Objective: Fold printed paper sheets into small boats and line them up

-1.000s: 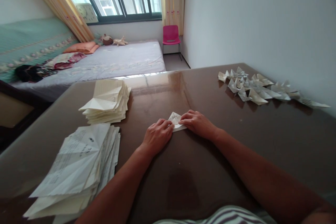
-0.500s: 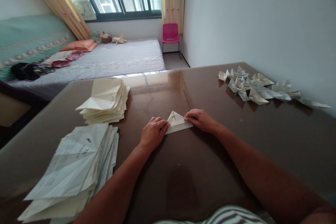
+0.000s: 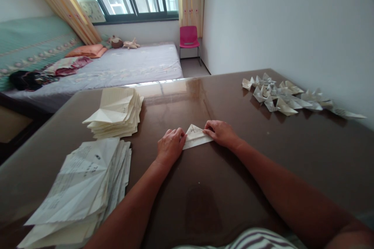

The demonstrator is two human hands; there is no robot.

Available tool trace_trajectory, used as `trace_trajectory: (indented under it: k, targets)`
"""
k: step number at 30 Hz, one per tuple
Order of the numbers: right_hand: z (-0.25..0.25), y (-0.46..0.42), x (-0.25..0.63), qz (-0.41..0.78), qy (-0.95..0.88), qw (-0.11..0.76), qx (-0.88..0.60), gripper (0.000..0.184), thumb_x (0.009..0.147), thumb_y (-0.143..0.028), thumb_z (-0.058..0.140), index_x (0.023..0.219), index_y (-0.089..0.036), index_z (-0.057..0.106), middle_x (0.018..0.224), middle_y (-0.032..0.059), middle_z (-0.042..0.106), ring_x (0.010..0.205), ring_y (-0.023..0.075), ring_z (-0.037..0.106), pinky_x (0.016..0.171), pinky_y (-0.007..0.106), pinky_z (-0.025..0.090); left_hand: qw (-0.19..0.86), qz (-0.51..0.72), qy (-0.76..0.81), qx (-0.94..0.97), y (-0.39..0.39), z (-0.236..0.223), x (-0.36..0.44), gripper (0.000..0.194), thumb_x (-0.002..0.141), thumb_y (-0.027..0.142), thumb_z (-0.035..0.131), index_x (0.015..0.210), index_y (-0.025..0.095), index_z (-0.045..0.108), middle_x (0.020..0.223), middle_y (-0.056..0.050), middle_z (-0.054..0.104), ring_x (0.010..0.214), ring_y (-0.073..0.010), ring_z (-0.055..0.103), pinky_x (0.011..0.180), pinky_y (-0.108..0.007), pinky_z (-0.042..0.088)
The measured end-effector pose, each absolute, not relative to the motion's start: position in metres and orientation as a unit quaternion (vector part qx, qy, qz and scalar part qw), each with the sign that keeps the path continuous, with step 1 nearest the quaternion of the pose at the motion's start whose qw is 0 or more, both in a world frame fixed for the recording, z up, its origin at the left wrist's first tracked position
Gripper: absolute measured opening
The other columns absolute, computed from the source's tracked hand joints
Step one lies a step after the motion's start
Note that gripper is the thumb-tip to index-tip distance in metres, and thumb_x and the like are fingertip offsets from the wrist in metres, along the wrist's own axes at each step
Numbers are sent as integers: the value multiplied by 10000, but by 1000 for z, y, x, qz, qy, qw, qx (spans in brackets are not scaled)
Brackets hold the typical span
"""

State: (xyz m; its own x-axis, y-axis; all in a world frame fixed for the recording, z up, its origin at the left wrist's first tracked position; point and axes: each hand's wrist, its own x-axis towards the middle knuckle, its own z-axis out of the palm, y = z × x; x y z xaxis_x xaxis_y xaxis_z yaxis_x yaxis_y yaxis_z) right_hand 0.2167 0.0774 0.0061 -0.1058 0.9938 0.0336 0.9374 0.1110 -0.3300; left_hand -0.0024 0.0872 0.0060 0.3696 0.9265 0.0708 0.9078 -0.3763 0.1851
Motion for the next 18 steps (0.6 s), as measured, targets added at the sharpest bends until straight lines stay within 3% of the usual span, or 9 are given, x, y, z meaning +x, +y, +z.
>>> trace_trajectory:
  k: [7,12,14,18]
  targets:
    - [10,78,214,110,-729,95,-668,212,888,-429,538,875,-238,630,907,10,696,816,161,609,595,255,311,2,75,547,834,85,1,2,230,961,370,391,970,247,585,906,-26,638,938,-208,528,620,-261,409]
    - [13,80,213,118,-730,80,-669,210,886,-425,537,887,-240,637,925,14,699,839,166,615,609,254,334,-72,121,454,880,82,-4,1,337,943,260,459,1277,261,506,1139,-66,589,1110,-230,461,855,-332,430]
    - [13,81,213,119,-730,76,-669,207,885,-420,536,893,-241,640,932,17,701,845,168,617,611,253,338,-75,121,390,910,80,-4,1,373,946,235,451,1317,255,480,1189,-65,574,1156,-228,441,911,-343,408]
    - [13,81,213,118,-730,73,-669,205,887,-414,531,903,-243,642,940,17,704,849,170,620,618,249,346,-67,66,331,939,73,-1,3,380,951,257,445,1330,248,469,1129,-53,595,1084,-220,493,859,-341,427]
